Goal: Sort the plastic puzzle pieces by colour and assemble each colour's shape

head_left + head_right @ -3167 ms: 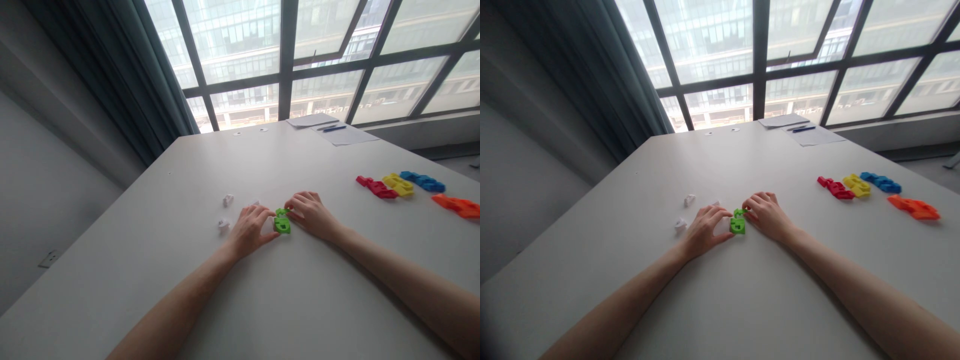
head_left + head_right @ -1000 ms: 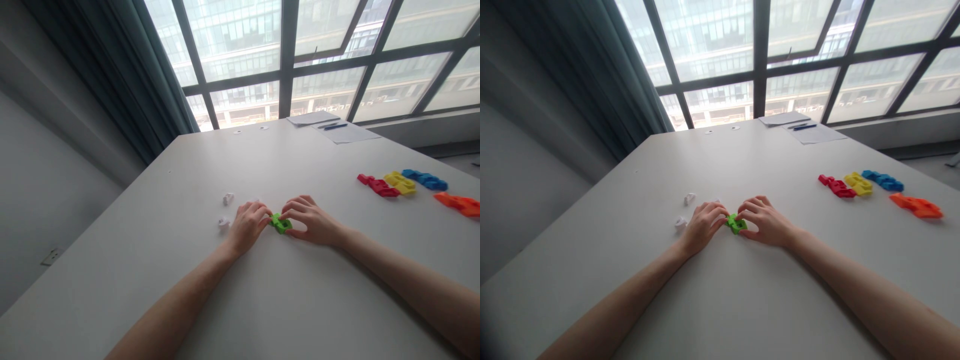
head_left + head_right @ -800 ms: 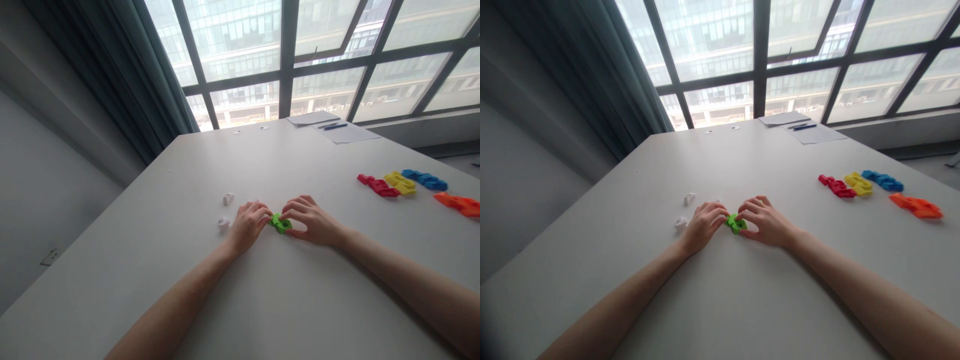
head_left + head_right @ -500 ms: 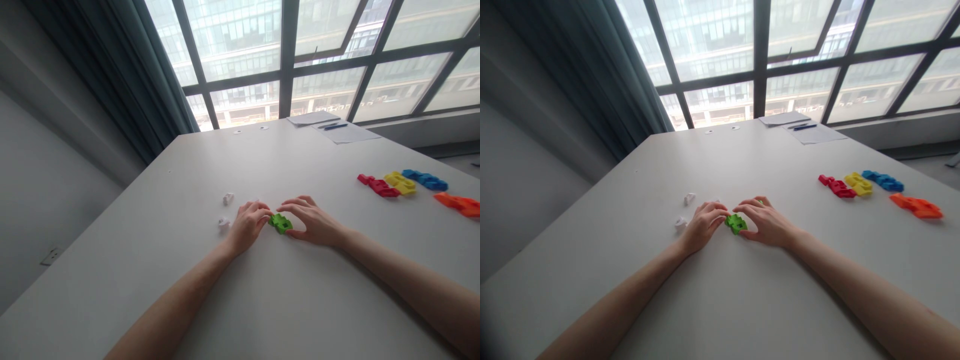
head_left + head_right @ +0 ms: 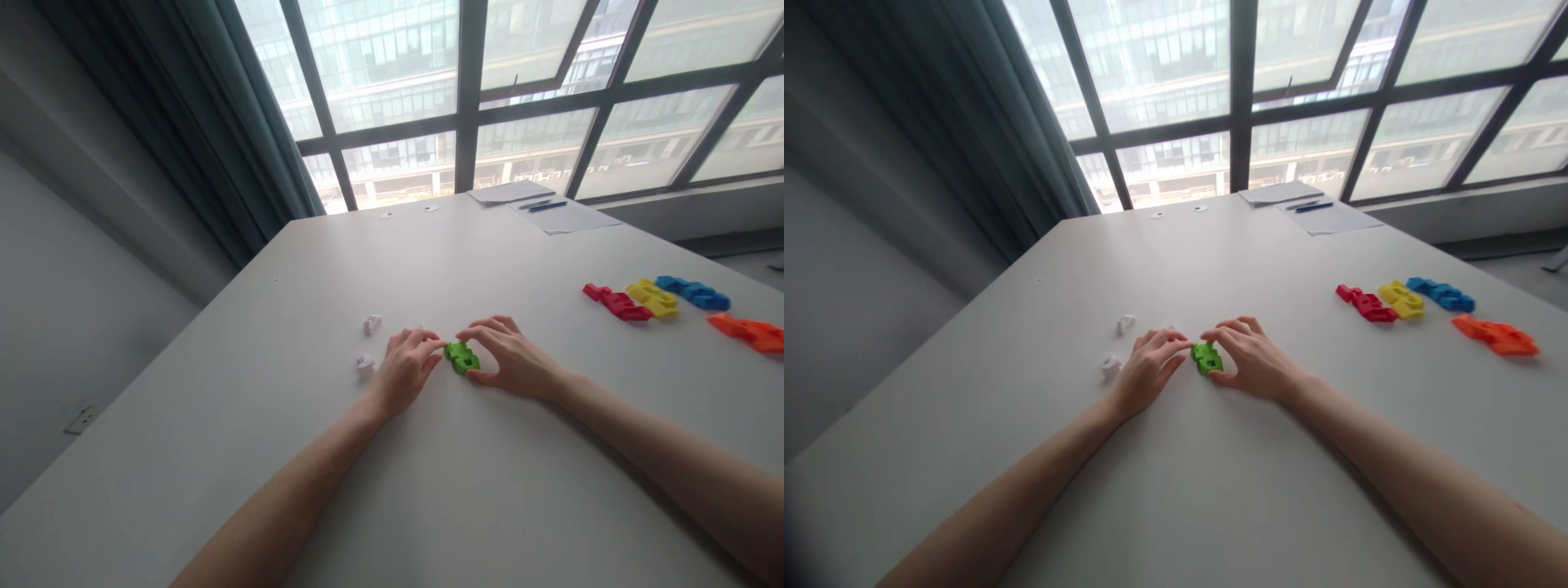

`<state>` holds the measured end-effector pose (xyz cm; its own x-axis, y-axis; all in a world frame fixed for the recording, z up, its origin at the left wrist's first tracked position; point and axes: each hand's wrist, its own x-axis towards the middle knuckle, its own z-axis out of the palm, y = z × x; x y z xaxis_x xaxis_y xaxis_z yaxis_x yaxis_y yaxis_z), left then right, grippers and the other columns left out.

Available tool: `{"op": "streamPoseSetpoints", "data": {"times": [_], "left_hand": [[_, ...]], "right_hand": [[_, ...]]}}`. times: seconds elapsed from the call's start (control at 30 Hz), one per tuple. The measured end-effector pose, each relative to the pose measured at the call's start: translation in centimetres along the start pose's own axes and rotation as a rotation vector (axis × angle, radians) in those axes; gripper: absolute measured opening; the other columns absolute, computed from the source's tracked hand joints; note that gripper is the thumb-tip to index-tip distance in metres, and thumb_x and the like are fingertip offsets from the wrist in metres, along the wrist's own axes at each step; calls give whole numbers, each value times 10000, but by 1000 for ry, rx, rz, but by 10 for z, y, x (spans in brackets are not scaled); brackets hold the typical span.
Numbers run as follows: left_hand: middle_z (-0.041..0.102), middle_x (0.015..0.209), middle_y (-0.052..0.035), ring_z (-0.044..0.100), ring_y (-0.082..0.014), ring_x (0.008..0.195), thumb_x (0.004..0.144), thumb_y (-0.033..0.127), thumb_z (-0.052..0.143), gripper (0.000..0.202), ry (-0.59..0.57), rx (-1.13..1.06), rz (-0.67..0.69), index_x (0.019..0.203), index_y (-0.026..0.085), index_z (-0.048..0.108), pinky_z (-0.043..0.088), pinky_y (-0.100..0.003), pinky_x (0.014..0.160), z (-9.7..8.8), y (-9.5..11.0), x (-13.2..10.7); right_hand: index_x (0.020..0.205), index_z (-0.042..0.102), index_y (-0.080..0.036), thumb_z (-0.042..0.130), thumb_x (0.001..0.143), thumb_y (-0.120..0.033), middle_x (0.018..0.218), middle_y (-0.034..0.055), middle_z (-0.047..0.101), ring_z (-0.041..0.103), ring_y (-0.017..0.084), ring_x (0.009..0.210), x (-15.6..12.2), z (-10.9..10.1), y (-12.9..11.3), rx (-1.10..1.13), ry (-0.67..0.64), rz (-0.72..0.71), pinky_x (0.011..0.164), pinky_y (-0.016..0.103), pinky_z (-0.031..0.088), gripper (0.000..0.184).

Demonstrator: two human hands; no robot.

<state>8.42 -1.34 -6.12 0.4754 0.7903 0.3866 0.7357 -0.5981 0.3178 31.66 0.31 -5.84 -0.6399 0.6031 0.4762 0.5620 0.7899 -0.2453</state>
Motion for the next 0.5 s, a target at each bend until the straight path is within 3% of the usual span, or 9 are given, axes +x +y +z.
{"op": "streamPoseSetpoints", "data": {"times": [0.17, 0.5], "left_hand": [[611, 1231, -51, 502, -222, 1162, 926, 166, 520, 328, -51, 19, 47, 1236, 252, 581, 378, -423, 1019, 2, 0, 0], [594, 1327, -61, 522, -217, 1186, 919, 119, 491, 386, -63, -78, 127, 1289, 221, 542, 362, -457, 1047, 2, -2, 0]], "right_hand": [[1200, 512, -222, 639, 826, -321, 1153, 103, 666, 570, 273, 1126, -2, 3, 10, -60, 44, 81, 973, 442, 372, 408], [1189, 530, -222, 621, 860, -378, 1139, 93, 672, 574, 257, 1113, -3, 3, 11, -49, 25, 70, 972, 418, 368, 375]]}}
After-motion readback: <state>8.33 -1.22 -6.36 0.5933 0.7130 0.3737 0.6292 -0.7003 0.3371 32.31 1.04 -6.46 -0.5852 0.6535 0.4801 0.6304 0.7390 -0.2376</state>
